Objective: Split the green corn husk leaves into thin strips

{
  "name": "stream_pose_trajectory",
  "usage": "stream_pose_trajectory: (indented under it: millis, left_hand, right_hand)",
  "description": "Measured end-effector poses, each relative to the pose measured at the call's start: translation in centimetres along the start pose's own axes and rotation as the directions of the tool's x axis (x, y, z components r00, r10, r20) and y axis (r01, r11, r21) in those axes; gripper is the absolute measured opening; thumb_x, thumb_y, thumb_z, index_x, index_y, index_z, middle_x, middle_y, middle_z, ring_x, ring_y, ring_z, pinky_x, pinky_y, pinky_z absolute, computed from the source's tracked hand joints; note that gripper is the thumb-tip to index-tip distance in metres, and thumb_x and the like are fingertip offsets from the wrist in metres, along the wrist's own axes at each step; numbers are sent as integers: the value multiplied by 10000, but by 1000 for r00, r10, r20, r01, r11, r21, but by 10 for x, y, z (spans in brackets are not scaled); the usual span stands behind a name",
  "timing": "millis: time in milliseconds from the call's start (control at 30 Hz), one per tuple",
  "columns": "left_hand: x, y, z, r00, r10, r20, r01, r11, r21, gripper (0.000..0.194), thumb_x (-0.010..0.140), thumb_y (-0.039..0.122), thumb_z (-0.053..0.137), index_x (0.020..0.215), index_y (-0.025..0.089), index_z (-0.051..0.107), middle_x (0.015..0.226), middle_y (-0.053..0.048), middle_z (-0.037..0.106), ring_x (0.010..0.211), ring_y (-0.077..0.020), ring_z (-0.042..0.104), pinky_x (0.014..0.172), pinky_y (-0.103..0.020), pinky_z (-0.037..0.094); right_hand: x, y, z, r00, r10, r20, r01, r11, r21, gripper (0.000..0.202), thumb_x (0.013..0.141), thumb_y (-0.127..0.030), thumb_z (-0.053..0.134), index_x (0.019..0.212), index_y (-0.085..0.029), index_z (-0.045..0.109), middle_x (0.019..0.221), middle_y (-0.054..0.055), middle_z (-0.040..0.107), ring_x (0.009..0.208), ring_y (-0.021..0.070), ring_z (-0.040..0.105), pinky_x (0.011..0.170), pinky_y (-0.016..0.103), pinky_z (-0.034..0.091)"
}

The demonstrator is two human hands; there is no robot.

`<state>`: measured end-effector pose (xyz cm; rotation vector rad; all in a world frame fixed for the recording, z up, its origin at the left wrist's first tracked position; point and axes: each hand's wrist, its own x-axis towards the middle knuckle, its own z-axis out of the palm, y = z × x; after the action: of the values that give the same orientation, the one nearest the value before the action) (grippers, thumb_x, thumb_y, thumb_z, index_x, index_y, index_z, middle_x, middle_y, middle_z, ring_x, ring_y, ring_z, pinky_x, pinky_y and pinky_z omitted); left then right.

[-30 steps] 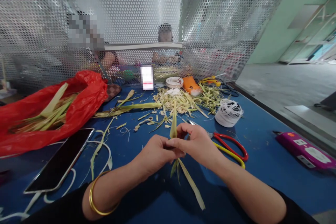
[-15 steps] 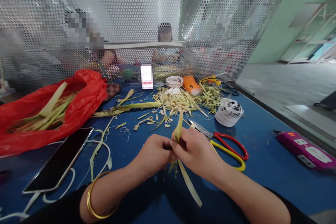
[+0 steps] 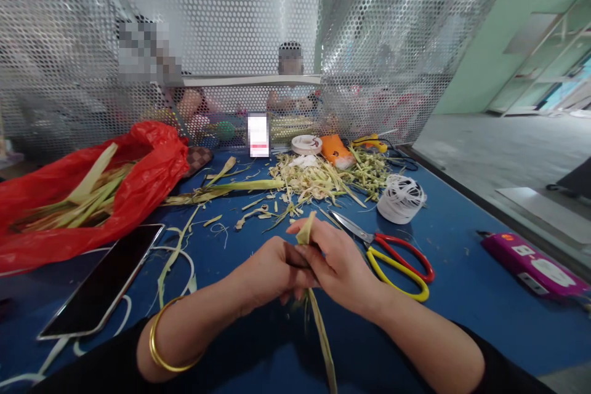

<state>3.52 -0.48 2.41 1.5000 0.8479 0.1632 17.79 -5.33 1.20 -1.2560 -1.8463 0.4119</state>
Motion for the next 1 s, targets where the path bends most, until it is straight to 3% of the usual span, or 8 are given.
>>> stream_pose_trajectory:
  millis: [167,267,333,467,667,733,867,1000]
  left_hand:
    - [0,1,-5,996,-13,-88,0,990,-143,270,667,396,706,602,135,687,452,35,504,365,-53,368,415,-214,267]
    - [0,1,-12,997,-8,-79,-11,973,-229,424,745,538,618,712,127,719,504,21,531,395,-52,387,425,-203,258]
    - [0,1,-14,998,11,-58,-26,965,-260,485,774,577,563,712,121,716,529,7,548,410,-52,393,428,-200,254]
    - [-1,2,-13,999,-1,-34,-7,970,-243,331,726,452,667,708,125,713,484,38,495,409,-50,377,431,-195,256]
    - [-2,1,-12,999,1,44,9,976,-219,218,721,340,662,695,131,716,455,36,517,370,-49,374,424,-204,255]
    - [-3,2,-14,1000,0,-7,-1,971,-238,230,720,354,674,706,129,719,457,39,520,367,-45,379,421,-202,244]
    - [-3,14,-22,980,36,-193,-106,925,-365,312,730,434,679,810,136,727,577,8,619,436,-60,490,459,-197,308]
    - [-2,36,-33,933,144,-328,-301,813,-499,299,671,365,749,844,123,729,787,-77,719,716,-147,636,694,-244,461]
  right_hand:
    - [7,14,-14,984,160,72,-165,985,59,210,946,-290,388,1027,-202,561,718,-12,596,632,130,546,611,236,407]
    - [10,21,-22,979,169,112,-154,980,-128,281,955,-343,386,825,-207,594,661,-6,595,614,137,535,595,240,377]
    - [11,23,-22,988,127,92,-104,970,-221,234,938,-319,427,823,-205,596,668,3,611,625,147,540,607,246,371]
    - [9,23,-18,999,24,23,-16,953,-303,171,926,-287,445,969,-186,576,666,10,628,626,160,559,614,253,372]
    - [5,22,-13,997,38,-70,-57,955,-290,190,928,-268,434,1060,-170,530,601,-27,594,508,139,543,528,246,354]
    - [7,22,-14,993,18,-113,-48,961,-271,180,931,-268,433,1044,-175,539,636,-12,608,578,154,577,569,255,388]
    - [20,11,-25,942,-148,-303,48,948,-314,151,916,-250,466,994,-201,586,962,80,655,940,221,581,818,347,416]
    - [38,-16,-28,883,-258,-392,89,913,-399,165,907,-232,494,774,-202,587,777,48,628,773,199,558,749,344,381]
